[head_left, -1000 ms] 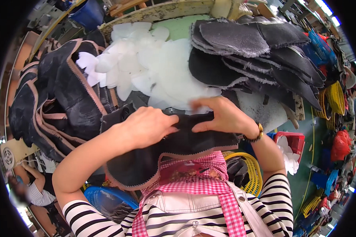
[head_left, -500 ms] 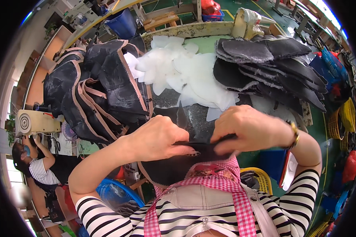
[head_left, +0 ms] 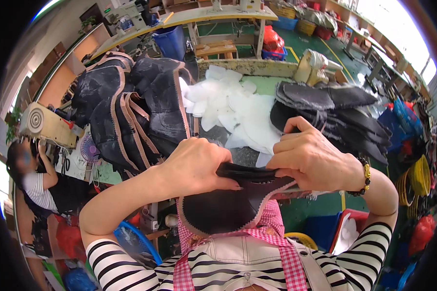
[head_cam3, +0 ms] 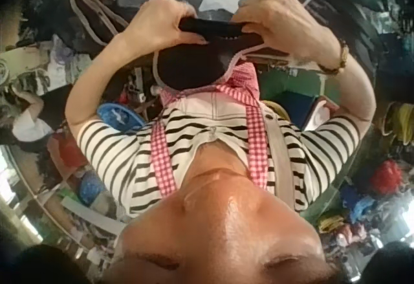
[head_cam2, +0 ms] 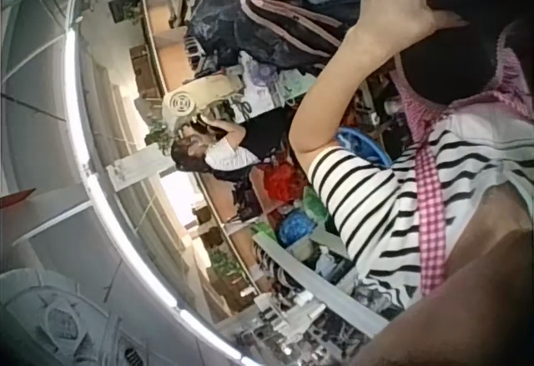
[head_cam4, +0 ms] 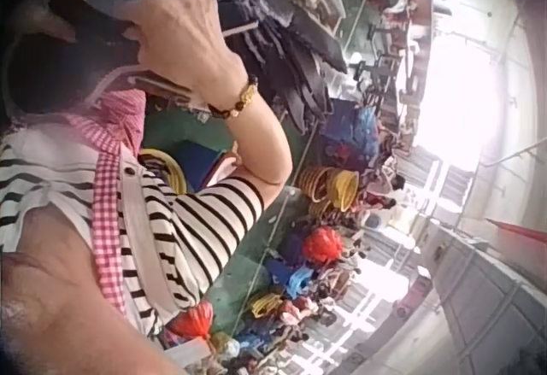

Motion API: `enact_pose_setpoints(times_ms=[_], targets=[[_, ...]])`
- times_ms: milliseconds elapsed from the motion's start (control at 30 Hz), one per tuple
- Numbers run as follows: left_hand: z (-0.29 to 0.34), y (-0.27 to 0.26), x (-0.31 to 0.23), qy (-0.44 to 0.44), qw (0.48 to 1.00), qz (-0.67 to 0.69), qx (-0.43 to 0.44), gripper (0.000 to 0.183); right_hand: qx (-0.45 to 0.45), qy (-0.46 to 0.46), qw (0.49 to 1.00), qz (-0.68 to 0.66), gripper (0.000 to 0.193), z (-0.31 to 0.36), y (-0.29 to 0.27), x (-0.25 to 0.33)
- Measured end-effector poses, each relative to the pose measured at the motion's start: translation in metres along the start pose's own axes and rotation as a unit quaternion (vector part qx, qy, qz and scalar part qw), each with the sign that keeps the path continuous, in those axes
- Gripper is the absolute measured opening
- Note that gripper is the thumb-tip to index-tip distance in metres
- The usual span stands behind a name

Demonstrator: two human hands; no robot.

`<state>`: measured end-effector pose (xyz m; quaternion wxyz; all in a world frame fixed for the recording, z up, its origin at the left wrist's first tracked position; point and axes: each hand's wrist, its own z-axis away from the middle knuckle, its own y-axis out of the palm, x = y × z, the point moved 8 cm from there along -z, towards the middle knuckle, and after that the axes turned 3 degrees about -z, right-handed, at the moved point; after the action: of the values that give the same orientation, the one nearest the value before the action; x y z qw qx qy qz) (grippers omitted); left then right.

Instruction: The person assembles shoe components by hand in a factory setting. They pick up black shoe uppers and white insoles, insert the insoles into the uppers, and place the assembled units into a blue basket. The process is repeated for multiple pairs.

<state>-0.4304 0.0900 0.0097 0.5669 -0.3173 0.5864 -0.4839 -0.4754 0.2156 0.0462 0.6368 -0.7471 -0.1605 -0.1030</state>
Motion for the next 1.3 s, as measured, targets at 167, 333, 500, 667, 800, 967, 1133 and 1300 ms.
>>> enact_pose_setpoints(times_ms=[167,333,500,667,800,967,1133,1300], targets=[[0.003,-0.018,-0.005,-0.016,0.998,-0.015,-0.061,0.042,0.063,0.028,0.997,0.022,0.026,-0.010,-0.007,-0.010],[0.003,-0.018,0.003,-0.037,0.992,-0.023,-0.117,0.039,0.025,0.079,0.995,0.049,0.027,-0.021,0.000,-0.017],[0.006,-0.018,0.012,-0.083,0.990,0.019,-0.109,0.036,0.023,0.039,0.997,0.056,0.025,-0.029,-0.004,-0.012],[0.014,-0.027,-0.003,-0.025,0.989,0.031,-0.143,0.034,0.005,-0.093,0.993,0.077,0.022,-0.039,-0.018,0.004],[0.012,-0.028,-0.011,0.004,0.985,0.030,-0.168,0.032,-0.008,-0.021,1.000,0.000,0.022,-0.042,0.002,0.000],[0.019,-0.040,-0.017,-0.017,0.980,0.010,-0.197,0.030,-0.050,-0.101,0.994,-0.011,0.021,-0.050,-0.014,0.010],[0.020,-0.038,-0.018,0.008,0.994,0.053,-0.099,0.036,-0.064,-0.124,0.985,-0.106,0.027,-0.049,-0.007,0.011],[0.054,-0.046,0.005,0.057,0.913,0.377,-0.144,0.073,-0.104,-0.136,0.974,-0.149,0.030,-0.040,-0.012,0.006]])
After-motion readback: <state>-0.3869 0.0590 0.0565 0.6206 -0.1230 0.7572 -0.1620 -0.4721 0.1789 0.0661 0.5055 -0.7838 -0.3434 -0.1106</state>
